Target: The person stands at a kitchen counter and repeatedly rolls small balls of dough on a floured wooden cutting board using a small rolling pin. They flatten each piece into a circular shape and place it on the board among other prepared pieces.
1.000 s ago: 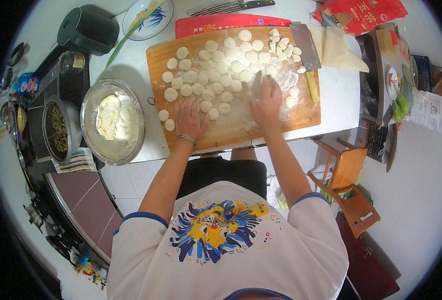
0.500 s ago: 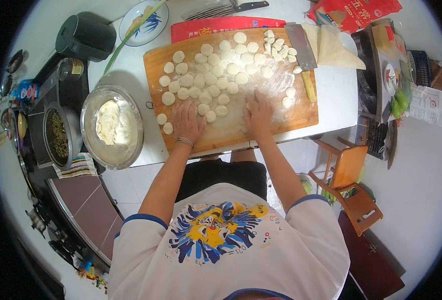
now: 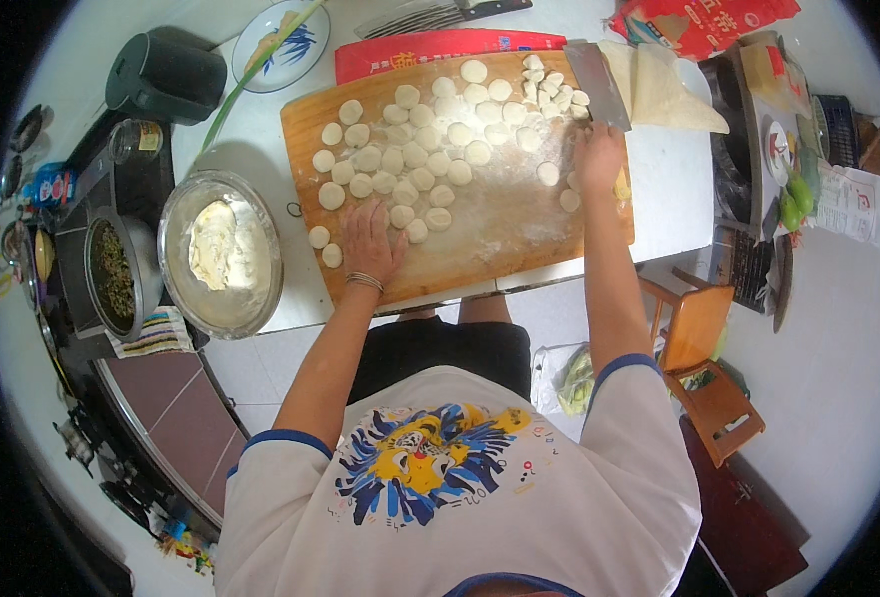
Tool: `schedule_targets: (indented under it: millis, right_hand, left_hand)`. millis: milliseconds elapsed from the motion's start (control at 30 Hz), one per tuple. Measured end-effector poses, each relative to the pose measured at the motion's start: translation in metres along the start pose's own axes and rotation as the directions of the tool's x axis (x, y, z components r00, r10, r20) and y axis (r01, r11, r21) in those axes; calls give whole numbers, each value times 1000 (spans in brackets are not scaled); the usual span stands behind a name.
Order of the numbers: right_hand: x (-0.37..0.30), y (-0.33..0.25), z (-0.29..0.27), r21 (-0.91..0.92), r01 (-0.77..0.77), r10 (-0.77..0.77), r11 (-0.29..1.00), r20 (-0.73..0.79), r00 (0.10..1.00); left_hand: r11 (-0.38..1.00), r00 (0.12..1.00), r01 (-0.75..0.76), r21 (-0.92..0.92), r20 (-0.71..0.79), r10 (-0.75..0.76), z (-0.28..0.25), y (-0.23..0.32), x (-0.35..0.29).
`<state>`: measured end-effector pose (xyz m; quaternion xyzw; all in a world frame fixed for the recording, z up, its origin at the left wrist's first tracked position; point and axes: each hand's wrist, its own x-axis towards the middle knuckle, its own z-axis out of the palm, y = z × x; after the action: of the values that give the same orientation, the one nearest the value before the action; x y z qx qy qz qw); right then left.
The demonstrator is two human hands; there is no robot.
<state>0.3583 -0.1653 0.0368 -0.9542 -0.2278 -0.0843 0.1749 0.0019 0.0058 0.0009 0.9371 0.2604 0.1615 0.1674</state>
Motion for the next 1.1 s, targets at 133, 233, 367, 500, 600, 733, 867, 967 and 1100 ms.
schedule_targets:
  millis: [133,233,367,500,600,733,867,967,1100]
  right_hand:
    - [2,1,14,22,42,-42,999,22,999]
    - [-17,-46,-19,171,93,-103,981,46,994]
    - [-90,-60,-18,463,245,-391,852,250,886]
    - [-120,-65,-19,452,184,-397,873,437,807]
    - [-119,-66,-30,427,218,-422,878,473,774]
    - [-116,-60,-28,387,249,-436,888,535,724]
    - [-113,-61,-25,379,241,-430,893,565,705]
    - [-112,-68,-35,486,147,-419,861,517,747]
    - [-111,-67,-39,507,186,-462,842,497,735]
  left_hand:
    - [999,999,-29,-38,-18,29,0,0,2]
    - [999,1000,-5,-33,-7,5,-2,-3,0]
    - [999,1000,11,-34,-8,-11,-1,2,0]
    - [999,1000,18,-35,0,-18,1,-2,-2]
    - [999,999,34,-20,21,-34,-2,1,-1]
    - [1000,1000,1,-23,-6,-1,-2,0,1]
    - [1000,1000,10,-14,-1,-10,2,-2,-2]
    - [1000,1000,13,-28,-12,-13,3,-3,-2]
    - [1000,1000,21,-13,-9,-21,2,-1,-2]
